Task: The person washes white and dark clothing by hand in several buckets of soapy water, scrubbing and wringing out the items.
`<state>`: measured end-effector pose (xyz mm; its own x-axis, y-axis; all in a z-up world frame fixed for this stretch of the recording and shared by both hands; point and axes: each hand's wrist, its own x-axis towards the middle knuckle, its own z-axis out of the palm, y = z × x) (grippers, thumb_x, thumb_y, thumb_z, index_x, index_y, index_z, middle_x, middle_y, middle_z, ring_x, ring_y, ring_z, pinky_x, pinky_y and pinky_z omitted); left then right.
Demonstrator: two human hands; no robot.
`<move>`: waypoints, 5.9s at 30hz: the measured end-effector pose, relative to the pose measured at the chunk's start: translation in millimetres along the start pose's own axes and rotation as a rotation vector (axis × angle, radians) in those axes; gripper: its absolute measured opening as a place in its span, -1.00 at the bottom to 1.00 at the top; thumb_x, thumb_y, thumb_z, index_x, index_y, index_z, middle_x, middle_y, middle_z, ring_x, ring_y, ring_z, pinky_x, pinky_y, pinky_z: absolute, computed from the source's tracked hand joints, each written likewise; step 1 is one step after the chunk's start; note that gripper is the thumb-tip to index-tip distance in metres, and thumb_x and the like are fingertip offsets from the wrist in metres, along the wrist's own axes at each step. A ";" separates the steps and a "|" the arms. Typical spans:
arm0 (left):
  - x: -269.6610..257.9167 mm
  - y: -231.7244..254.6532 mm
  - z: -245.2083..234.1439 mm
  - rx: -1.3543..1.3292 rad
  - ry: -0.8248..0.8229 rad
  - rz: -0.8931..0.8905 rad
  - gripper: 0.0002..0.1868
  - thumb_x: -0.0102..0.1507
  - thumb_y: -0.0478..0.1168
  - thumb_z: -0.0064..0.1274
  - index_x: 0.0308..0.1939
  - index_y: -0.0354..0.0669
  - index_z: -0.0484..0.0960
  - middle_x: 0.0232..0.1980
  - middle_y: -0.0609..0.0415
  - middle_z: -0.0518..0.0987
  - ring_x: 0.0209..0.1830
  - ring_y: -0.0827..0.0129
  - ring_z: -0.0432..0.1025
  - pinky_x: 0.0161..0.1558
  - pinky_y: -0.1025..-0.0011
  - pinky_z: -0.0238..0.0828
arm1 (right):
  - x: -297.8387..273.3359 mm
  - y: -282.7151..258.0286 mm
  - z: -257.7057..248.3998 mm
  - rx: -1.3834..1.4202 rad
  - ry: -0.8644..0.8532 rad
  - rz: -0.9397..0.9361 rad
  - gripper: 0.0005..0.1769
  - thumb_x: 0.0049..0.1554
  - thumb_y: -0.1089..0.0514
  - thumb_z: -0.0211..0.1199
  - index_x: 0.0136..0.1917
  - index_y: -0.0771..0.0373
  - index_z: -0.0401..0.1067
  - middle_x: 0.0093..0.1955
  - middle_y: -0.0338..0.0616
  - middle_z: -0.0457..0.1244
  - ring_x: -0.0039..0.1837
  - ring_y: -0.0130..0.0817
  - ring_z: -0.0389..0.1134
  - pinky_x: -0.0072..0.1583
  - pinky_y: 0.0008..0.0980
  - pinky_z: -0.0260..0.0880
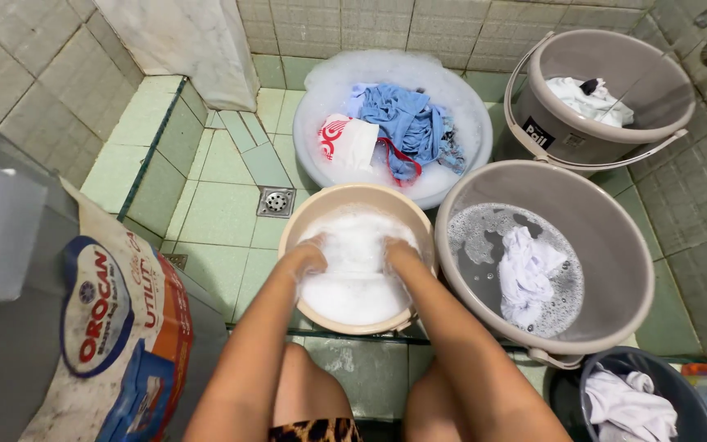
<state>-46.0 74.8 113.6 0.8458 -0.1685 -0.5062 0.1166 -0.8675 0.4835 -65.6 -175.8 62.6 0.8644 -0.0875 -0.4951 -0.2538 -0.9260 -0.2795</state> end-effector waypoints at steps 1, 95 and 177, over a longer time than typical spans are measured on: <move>-14.1 3.6 -8.7 -0.047 0.006 0.015 0.11 -0.06 -0.54 -0.03 0.58 0.15 0.13 0.25 -0.25 0.53 0.07 -0.03 0.52 -0.05 0.21 0.54 | -28.2 -6.5 -23.6 0.097 0.029 0.030 -0.16 -0.01 0.43 0.28 0.51 0.07 0.22 0.40 0.07 0.23 0.19 0.01 0.36 0.04 -0.16 0.41; -133.1 105.0 -119.9 0.081 0.316 0.721 0.65 -0.26 0.14 0.71 0.60 -0.27 -0.18 0.54 -0.53 -0.03 0.47 -0.48 -0.06 0.40 -0.13 -0.08 | -190.5 -102.0 -175.7 0.802 0.567 -0.586 -0.77 0.20 0.11 0.27 -0.09 0.36 0.55 -0.28 -0.10 0.39 -0.21 -0.39 0.32 -0.15 -0.25 0.37; -97.1 118.7 -7.7 -1.602 0.564 0.431 -0.65 0.16 -0.25 -0.19 -0.04 -0.30 0.56 -0.04 -0.05 0.59 -0.04 0.22 0.52 0.02 0.29 0.49 | -154.7 -114.2 -76.1 1.397 0.982 -0.360 -0.61 0.31 0.03 0.08 -0.07 0.42 0.48 -0.17 -0.02 0.35 -0.15 -0.30 0.35 -0.10 -0.26 0.38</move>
<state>-110.3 -8.3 225.7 0.9726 0.2283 -0.0431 -0.0861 0.5266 0.8458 -137.3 -84.4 233.8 0.7423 -0.6265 0.2377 0.2991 -0.0076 -0.9542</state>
